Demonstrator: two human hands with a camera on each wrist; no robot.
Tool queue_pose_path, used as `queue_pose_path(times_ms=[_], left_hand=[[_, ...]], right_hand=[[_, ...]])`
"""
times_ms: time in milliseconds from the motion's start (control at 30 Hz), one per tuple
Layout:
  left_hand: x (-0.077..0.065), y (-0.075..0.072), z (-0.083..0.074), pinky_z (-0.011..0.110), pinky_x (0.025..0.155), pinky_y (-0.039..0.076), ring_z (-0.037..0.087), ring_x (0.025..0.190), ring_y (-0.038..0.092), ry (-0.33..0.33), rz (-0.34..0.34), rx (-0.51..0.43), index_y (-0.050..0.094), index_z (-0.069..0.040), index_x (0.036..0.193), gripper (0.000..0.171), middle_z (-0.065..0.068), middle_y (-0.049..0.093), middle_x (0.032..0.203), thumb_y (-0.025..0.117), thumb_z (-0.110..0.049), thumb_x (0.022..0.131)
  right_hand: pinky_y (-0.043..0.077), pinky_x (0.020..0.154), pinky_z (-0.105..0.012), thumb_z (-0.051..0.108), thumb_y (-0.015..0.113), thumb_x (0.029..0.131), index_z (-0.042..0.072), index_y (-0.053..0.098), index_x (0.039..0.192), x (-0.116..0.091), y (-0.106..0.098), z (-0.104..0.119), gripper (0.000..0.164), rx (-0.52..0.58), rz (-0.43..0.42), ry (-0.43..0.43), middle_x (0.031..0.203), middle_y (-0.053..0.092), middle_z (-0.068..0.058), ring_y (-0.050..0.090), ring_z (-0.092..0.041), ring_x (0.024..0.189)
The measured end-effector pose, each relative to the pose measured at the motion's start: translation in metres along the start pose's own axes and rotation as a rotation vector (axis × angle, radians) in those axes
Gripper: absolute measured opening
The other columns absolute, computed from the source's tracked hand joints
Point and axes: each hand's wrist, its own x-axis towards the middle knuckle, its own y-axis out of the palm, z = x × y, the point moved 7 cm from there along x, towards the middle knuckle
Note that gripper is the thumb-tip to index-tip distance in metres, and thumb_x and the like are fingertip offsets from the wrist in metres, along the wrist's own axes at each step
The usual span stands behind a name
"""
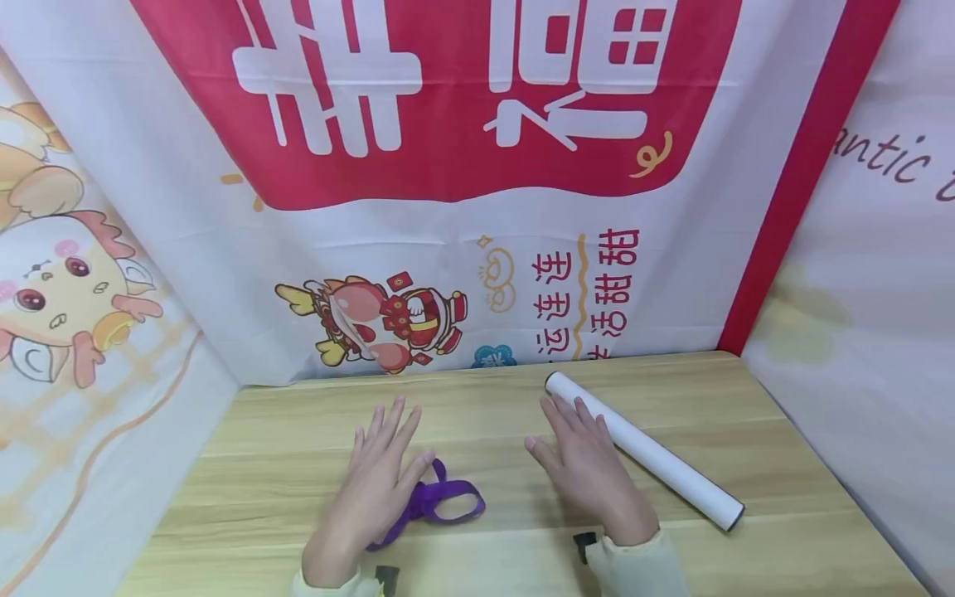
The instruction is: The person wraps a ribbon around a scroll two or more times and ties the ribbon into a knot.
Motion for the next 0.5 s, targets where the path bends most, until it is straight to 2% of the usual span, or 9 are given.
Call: queue_pose_path(times_ms=[200,500], left_hand=[[0.0026,-0.0009,-0.0039,0.059,0.114,0.002,0.032,0.146,0.002,0.03,-0.023,0.021,0.034,-0.018,0.15,0.068,0.004,0.011,0.161,0.027,-0.059,0.097],[0.0081,0.0008,-0.0021,0.058,0.114,0.001,0.029,0.147,0.0,0.029,0.02,-0.008,0.031,-0.02,0.152,0.071,0.002,0.009,0.161,0.027,-0.062,0.095]], right_hand=[[0.009,0.111,-0.065,0.054,0.041,0.096,0.008,0.036,0.148,-0.0042,0.0018,-0.0014,0.071,0.0,-0.012,-0.003,0.155,0.029,-0.014,0.017,-0.043,0.142],[0.008,0.113,-0.062,0.057,0.04,0.095,0.01,0.033,0.15,0.0031,0.0005,-0.0006,0.072,-0.008,0.015,-0.004,0.156,0.028,-0.013,0.016,-0.041,0.143]])
